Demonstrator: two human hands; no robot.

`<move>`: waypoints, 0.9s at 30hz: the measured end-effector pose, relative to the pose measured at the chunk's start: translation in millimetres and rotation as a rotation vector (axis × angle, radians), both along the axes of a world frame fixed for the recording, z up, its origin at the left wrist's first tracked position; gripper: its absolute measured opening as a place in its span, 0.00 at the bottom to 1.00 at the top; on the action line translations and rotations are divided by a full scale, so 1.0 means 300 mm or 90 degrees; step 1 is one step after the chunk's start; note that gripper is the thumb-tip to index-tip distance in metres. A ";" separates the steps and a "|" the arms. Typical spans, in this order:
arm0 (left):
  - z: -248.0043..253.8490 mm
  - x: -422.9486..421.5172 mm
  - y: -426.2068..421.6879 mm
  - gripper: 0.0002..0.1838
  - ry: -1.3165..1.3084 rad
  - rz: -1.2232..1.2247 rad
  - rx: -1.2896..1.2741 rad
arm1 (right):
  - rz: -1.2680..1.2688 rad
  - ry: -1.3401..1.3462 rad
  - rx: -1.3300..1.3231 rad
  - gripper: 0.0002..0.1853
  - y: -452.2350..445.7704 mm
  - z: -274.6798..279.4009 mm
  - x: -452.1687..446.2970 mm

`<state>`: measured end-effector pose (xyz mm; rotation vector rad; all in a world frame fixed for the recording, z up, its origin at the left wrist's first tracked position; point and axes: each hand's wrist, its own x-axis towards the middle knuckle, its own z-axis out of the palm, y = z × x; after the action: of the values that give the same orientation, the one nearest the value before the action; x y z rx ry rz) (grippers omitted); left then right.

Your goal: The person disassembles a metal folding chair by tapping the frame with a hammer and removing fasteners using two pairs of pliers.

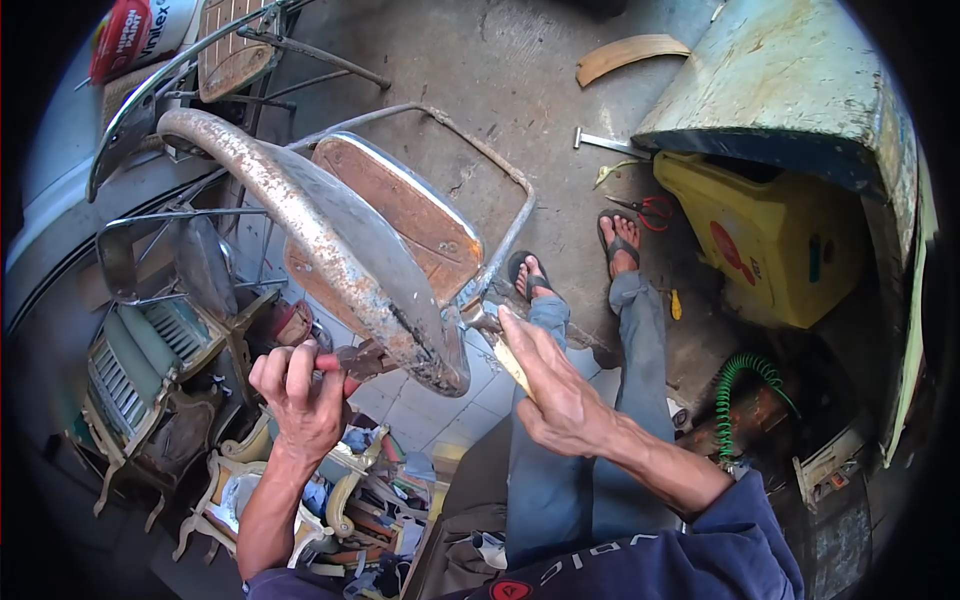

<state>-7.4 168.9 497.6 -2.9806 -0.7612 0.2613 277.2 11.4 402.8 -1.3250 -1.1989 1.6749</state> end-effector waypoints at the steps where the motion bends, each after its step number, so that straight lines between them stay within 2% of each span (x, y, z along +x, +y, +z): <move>1: 0.010 0.003 0.006 0.07 0.009 -0.019 0.041 | -0.027 0.004 0.031 0.52 0.012 0.017 0.018; 5: 0.048 0.012 0.000 0.09 0.054 -0.050 0.114 | -0.052 0.116 -0.026 0.51 0.049 0.126 0.054; 7: 0.077 0.012 0.002 0.07 0.097 -0.061 0.095 | -0.059 0.121 -0.002 0.51 0.057 0.137 0.051; 11: 0.090 0.025 0.009 0.06 0.096 -0.059 0.065 | -0.045 0.106 0.033 0.51 0.061 0.138 0.029; 13: 0.082 0.021 0.007 0.16 0.082 -0.046 0.064 | -0.072 0.015 0.060 0.52 0.065 0.140 0.015; 27: 0.061 0.012 -0.002 0.16 0.087 -0.031 0.060 | -0.060 0.014 0.099 0.50 0.070 0.095 0.017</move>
<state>-3.9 168.3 516.1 -2.8534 -0.6671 0.4088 282.4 32.3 431.4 -1.2441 -1.2098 1.4950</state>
